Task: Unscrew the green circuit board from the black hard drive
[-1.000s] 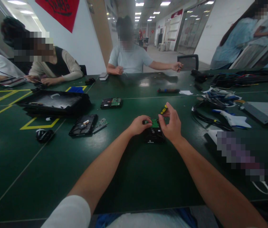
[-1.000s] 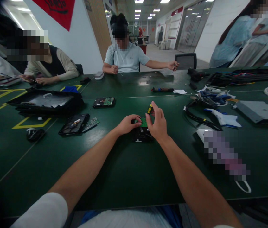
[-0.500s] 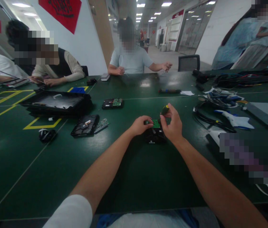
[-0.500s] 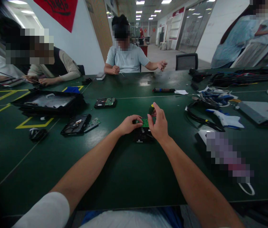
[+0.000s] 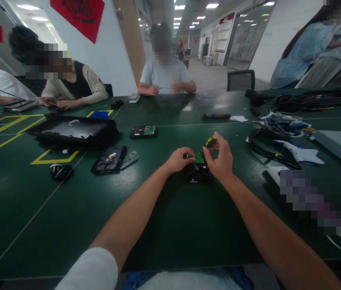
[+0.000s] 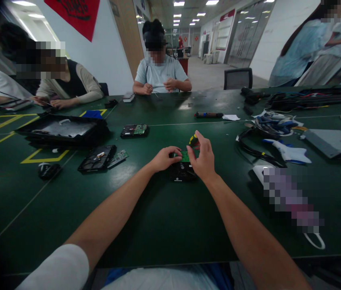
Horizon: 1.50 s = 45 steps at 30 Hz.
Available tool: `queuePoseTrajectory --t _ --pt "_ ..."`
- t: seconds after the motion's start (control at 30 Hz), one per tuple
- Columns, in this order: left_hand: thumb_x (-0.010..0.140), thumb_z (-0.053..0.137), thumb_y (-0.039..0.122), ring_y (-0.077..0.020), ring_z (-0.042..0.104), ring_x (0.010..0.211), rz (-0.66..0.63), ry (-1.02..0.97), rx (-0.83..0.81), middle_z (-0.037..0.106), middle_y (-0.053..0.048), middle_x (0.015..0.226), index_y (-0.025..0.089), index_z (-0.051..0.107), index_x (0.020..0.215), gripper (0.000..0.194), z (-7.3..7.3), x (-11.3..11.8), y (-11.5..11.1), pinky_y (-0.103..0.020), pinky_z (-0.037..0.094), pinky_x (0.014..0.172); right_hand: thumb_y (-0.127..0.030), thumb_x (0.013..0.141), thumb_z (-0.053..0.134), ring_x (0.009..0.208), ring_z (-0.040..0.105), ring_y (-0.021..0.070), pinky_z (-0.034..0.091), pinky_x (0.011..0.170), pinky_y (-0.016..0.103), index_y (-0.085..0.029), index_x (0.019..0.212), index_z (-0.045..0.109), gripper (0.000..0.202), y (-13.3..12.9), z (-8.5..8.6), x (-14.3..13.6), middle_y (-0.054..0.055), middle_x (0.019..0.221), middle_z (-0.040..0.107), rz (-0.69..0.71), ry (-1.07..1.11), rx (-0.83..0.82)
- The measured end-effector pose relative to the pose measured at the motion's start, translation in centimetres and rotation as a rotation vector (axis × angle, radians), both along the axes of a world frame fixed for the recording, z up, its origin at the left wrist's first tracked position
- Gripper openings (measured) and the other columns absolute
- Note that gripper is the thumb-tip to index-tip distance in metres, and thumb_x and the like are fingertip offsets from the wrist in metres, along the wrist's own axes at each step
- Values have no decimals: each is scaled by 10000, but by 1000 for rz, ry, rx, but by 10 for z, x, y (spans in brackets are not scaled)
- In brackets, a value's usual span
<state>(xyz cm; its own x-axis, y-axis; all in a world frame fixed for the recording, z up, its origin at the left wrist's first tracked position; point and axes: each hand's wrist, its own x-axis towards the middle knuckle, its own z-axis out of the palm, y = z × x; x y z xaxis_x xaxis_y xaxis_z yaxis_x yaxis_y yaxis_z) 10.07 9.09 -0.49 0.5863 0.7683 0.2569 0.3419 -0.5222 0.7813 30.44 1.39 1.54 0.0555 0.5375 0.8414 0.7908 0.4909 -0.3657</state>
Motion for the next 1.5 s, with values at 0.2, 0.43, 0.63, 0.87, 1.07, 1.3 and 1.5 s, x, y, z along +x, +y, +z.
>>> queuePoseTrajectory --t 0.2,0.43,0.63,0.87,1.07,1.3,1.5 --pt "882 780 239 -257 660 1218 -4 -2 10 730 -88 1274 216 786 987 108 0 0 1 -470 461 1153 -337 1009 604 980 724 246 647 912 481 -268 1619 330 672 2 -2 0 153 1429 609 15 55 14" --pt "884 779 236 -256 663 1213 -4 6 17 734 -86 1268 217 790 994 112 0 0 1 -460 459 1153 -352 1006 614 949 711 244 646 903 490 -272 1619 346 673 1 -2 0 146 1390 623 -14 1 14" --pt "888 774 236 -253 658 1214 -4 4 15 730 -85 1269 215 786 993 107 0 0 0 -458 460 1150 -335 1004 617 959 708 241 648 894 472 -283 1622 339 680 0 1 0 134 1359 641 -19 -5 17" --pt "891 771 241 -256 658 1210 -6 1 15 724 -86 1282 217 784 994 106 -1 -1 1 -472 458 1149 -324 1017 590 948 707 241 646 896 482 -269 1632 330 669 -2 3 0 139 1316 651 -22 -7 8" --pt "877 785 249 -260 656 1213 -5 -13 10 726 -85 1278 220 785 984 112 -5 0 3 -479 457 1151 -329 995 629 950 686 246 645 878 493 -279 1604 381 659 -3 6 -1 128 1288 647 -33 -16 34" --pt "883 780 239 -252 669 1196 -11 -8 11 733 -90 1262 210 782 990 112 -2 0 2 -466 469 1139 -328 994 631 924 688 234 651 850 477 -284 1596 388 650 -2 5 0 127 1274 625 -27 2 35" --pt "888 777 242 -250 668 1203 -13 -18 23 737 -91 1247 208 783 985 103 -2 0 2 -459 462 1147 -321 1010 595 936 686 232 642 897 484 -284 1627 328 674 -2 4 -2 134 1313 623 -8 10 12"
